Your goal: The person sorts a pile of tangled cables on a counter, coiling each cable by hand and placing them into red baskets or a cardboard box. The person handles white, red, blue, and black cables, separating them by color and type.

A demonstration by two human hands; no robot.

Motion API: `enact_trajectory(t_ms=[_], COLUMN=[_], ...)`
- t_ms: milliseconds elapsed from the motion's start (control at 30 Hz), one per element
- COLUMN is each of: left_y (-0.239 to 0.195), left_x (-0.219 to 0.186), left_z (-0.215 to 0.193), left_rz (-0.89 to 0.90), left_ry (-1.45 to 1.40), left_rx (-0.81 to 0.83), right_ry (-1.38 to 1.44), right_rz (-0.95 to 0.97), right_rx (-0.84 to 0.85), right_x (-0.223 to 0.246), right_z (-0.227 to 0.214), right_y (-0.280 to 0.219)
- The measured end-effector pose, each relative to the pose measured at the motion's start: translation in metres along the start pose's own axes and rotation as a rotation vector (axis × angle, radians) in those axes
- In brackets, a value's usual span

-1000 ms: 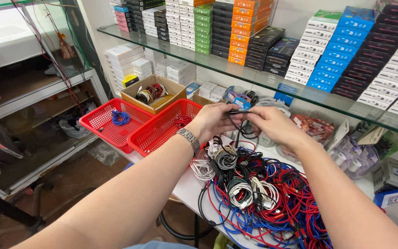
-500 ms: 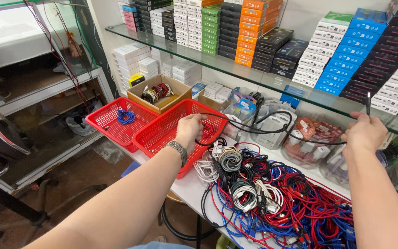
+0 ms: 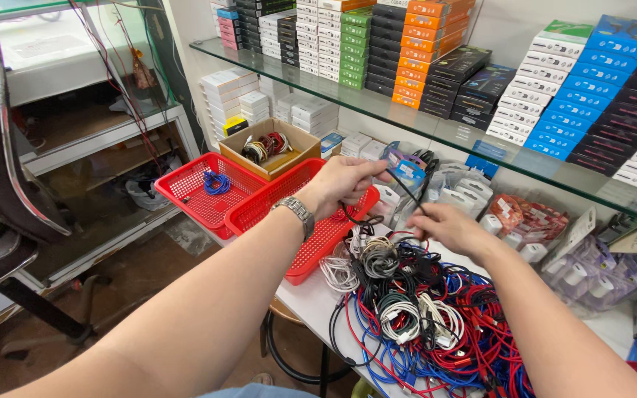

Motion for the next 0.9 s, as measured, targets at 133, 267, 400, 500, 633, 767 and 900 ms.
enact_trajectory(t_ms=[133,267,400,500,633,767,900], left_y=[-0.017,-0.024,-0.013,-0.002,-0.002,-0.002,0.001], left_x=[0.003,0.026,0.05,0.055,0.043,0.026,0.032], left_z=[-0.022,-0.033,-0.035,-0.011,0.028,0.021,-0.008], left_rz=[-0.18,-0.33,-0.063,0.224,0.161,-0.034,0.065], left_ry=[0.248,0.343,0.498,0.723,0.602,0.418,0.591], left_rx=[0.064,0.182,-0.054,-0.128,-0.113,-0.077,-0.269], right_ry=[-0.026,-0.017,0.094,-0.114,-0.492,-0.075,-0.052], right_rz=[0.064,0.089,0.362,0.302,-0.03,0.004,-0.131], right_rx=[-0.506,-0.682,-0.352,-0.207,-0.297,0.037,0.124], right_x=[-0.021,-0.017,0.003,0.019,0.042,0.044,0.029], right_z=[-0.046,-0.083,-0.067,-0.02,0.012,-0.001,-0.027], right_y=[0.007,0.01,0.023,0.033,0.034,0.022,0.018])
Point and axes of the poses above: each hand's wrist, its own y-axis towards the middle knuckle, its own z-axis out of the palm, x = y × z, the point moved 1 cm from there along y, towards the middle knuckle, and after that the axes turned 14 degrees about z, right-handed, at the moved point
